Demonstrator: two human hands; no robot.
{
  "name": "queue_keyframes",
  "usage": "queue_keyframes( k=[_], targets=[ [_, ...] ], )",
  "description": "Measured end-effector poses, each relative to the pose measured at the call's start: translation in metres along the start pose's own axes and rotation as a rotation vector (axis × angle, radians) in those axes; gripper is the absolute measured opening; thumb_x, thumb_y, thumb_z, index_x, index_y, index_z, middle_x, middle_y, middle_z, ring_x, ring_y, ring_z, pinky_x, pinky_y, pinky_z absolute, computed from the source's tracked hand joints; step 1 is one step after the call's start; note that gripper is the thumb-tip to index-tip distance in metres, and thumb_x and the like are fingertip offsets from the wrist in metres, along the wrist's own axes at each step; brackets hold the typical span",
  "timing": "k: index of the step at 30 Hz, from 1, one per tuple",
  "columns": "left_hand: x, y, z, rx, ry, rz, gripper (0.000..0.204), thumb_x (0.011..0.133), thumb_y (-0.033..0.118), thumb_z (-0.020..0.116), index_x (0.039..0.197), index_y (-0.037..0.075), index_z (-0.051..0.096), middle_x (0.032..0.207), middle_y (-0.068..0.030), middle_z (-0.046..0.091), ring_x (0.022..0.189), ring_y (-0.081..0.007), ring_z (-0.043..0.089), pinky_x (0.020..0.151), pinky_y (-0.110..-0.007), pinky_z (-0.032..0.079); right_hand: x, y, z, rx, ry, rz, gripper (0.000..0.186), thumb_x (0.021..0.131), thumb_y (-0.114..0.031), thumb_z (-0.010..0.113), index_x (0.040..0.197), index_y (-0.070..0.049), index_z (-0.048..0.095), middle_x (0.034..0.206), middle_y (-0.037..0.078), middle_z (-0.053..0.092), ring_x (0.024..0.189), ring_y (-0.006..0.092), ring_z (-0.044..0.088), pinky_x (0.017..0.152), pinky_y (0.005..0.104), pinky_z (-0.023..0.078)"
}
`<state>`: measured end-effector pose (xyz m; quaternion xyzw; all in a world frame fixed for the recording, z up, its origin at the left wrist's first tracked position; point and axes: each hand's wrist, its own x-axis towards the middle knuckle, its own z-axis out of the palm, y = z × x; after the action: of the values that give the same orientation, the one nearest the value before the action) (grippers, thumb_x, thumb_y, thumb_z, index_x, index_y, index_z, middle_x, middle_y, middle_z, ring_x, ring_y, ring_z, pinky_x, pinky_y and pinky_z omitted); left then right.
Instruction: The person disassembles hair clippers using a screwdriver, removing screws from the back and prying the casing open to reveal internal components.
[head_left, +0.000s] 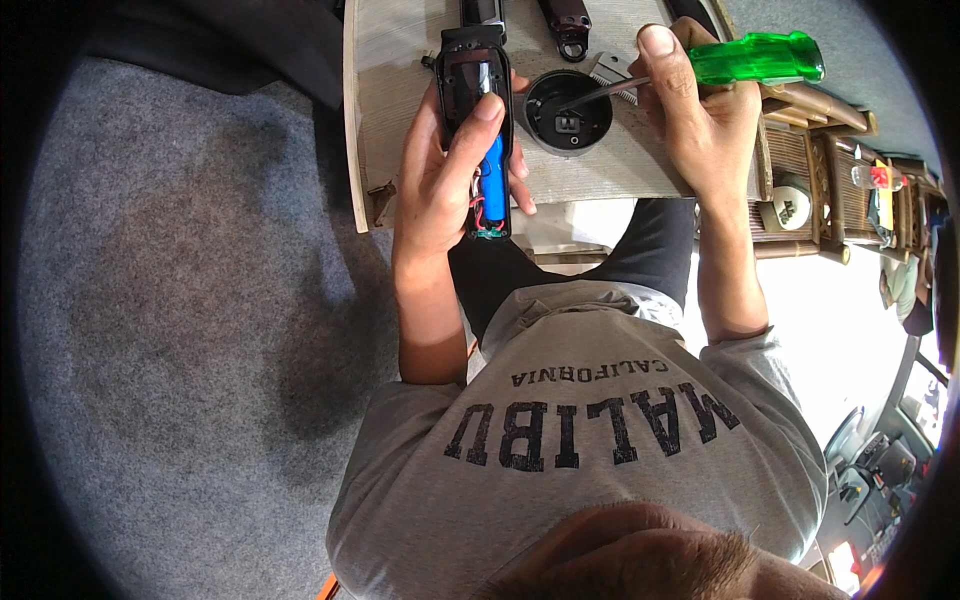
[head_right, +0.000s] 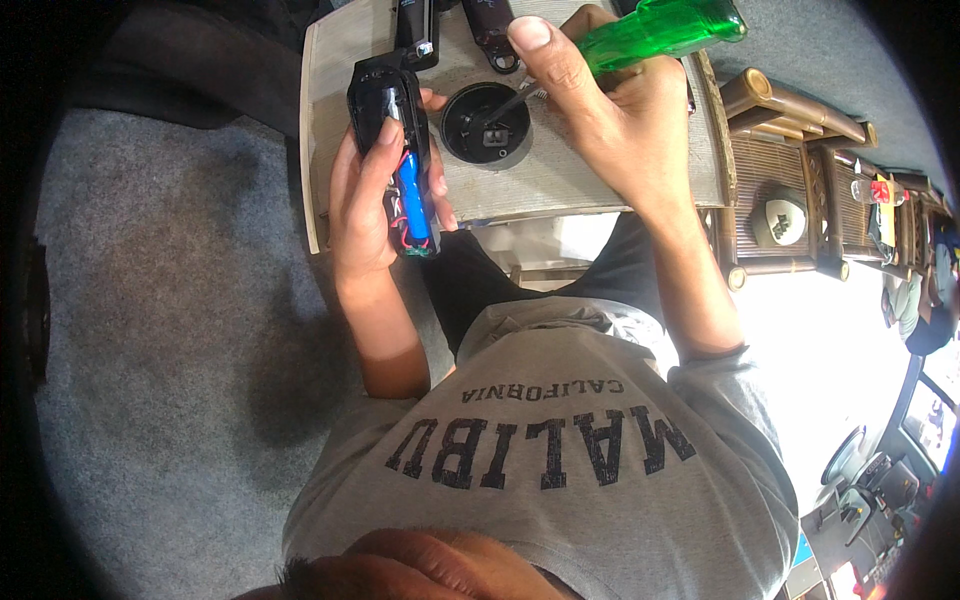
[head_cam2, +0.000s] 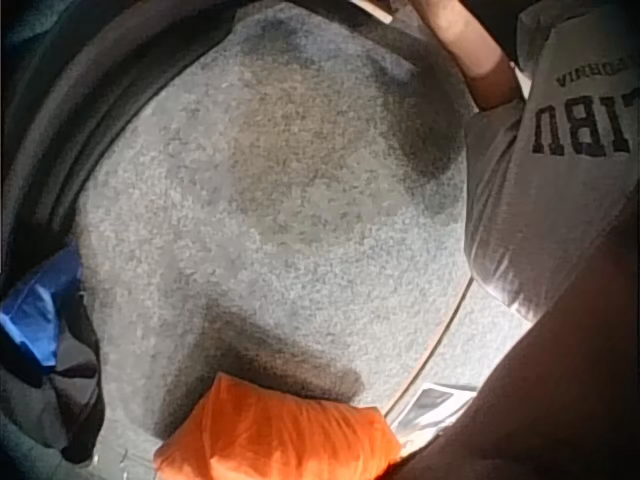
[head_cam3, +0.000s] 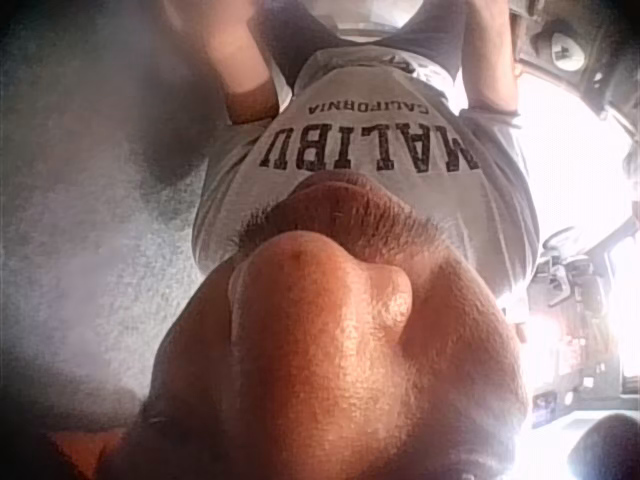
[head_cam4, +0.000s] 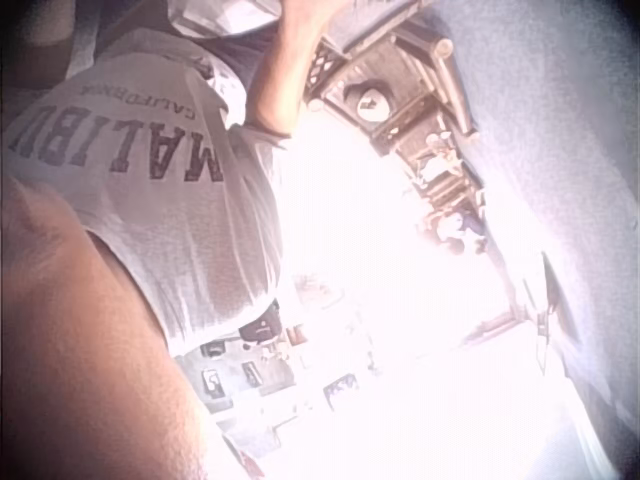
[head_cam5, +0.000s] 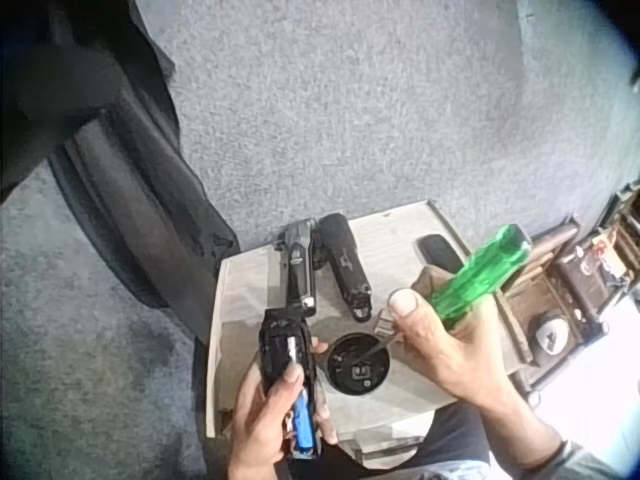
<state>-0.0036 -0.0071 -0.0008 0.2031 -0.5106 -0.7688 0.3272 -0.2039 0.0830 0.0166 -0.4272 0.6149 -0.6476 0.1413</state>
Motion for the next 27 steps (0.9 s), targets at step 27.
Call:
queue_keyframes(
  k=[27],
  targets=[
    [0.003, 0.006, -0.003, -0.05, -0.053, 0.04, 0.055, 0.103, 0.019, 0.053, 0.149, 0.001, 0.029, 0.111, -0.021, 0.061, 0.061, -0.0194, 0.067, 0.042, -0.038, 0.061, 0.009, -0.023, 0.008, 0.12, 0.194, -0.163, 0.044, 0.109, -0.034, 0.057, 0.078, -0.003, 0.061, 0.06, -0.001, 0.053, 0.048, 0.005, 0.047, 0.044, 0.022, 0.034]
  ],
)
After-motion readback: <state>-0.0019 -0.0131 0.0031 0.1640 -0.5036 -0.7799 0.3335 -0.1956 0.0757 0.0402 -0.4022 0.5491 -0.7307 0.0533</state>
